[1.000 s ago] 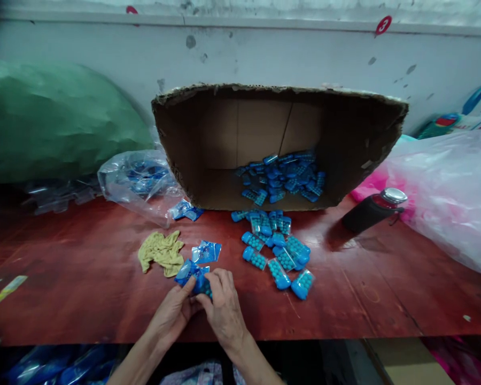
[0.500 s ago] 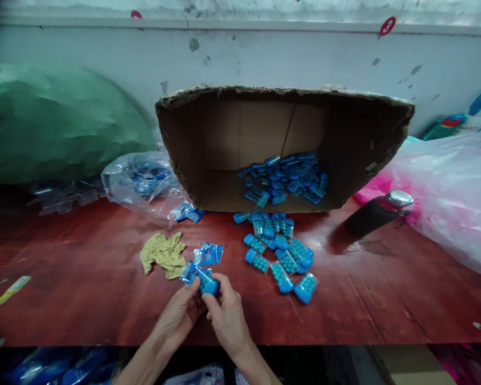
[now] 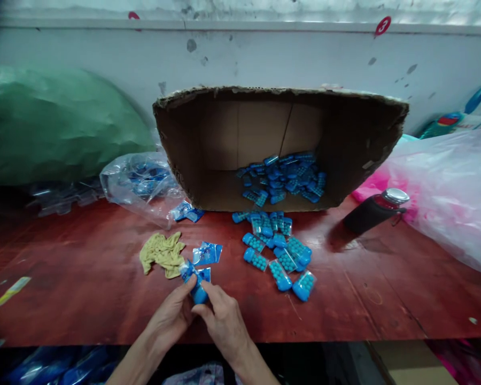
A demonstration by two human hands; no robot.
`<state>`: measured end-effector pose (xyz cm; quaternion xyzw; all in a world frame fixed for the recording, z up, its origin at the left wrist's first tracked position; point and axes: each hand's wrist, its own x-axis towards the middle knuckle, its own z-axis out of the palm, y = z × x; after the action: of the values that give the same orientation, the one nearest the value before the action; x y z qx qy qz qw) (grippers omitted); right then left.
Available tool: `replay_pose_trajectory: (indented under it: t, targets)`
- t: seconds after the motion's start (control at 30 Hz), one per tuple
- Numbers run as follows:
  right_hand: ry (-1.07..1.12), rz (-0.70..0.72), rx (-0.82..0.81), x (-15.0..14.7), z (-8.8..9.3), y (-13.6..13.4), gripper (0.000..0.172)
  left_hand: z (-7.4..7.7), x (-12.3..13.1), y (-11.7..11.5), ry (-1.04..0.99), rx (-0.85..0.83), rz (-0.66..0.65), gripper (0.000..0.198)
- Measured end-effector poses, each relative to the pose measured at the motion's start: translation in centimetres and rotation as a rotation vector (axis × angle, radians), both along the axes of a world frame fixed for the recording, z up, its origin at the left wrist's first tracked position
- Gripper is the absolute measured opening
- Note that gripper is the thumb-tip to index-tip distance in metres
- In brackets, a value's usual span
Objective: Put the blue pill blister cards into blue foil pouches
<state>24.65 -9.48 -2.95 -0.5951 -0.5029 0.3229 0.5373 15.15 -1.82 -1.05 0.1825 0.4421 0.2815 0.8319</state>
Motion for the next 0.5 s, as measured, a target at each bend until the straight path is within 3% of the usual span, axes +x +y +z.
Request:
replay_pose_trajectory:
  t: [0.27, 0.4, 0.5]
  targets:
    - [0.632, -0.151, -0.156, -0.9, -0.6, 0.6, 0.034, -0.5, 0.6, -1.2, -0.111, 0.123, -0.144, 0.022]
    - [0.765, -0.045, -0.212, -0.5, -0.4, 0.8, 0.046, -0.4, 0.7, -1.8, -0.084, 0.208, -0.193, 0.023]
    - [0.887, 0.013, -0.231, 0.0, -0.3, 0.9, 0.046, 0.0, -0.1, -1.6, -0.029, 0.164, -0.18, 0.028]
